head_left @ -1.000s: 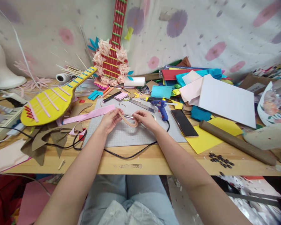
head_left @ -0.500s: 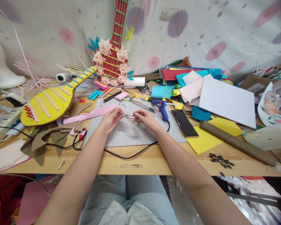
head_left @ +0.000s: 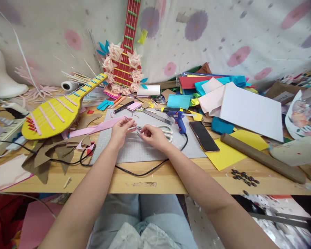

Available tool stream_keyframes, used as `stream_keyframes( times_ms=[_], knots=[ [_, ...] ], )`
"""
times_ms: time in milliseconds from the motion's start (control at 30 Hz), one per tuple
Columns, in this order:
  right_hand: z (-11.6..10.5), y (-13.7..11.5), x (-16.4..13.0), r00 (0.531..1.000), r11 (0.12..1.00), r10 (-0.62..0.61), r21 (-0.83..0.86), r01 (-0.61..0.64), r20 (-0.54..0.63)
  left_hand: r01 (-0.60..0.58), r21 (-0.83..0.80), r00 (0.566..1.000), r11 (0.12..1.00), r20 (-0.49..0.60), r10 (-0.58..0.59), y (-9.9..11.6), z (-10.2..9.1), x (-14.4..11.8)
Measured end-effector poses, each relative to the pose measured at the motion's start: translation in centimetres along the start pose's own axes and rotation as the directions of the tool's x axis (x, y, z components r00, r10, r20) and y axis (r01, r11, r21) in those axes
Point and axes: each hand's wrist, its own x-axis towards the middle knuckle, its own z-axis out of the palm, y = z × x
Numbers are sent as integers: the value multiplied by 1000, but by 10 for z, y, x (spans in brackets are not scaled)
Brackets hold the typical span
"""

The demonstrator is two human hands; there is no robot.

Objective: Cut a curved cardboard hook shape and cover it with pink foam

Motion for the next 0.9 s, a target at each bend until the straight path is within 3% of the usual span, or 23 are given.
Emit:
stream_keyframes(
  times_ms=[233,900],
  knots=[
    [3,2,2,998,999,34,28,-32,-53,-47,12,998,999,29,47,2,2,-2],
    [8,7,6,997,988,76,133,-72,-28,-79,14,995,997,65,78,0,-1,0]
  ],
)
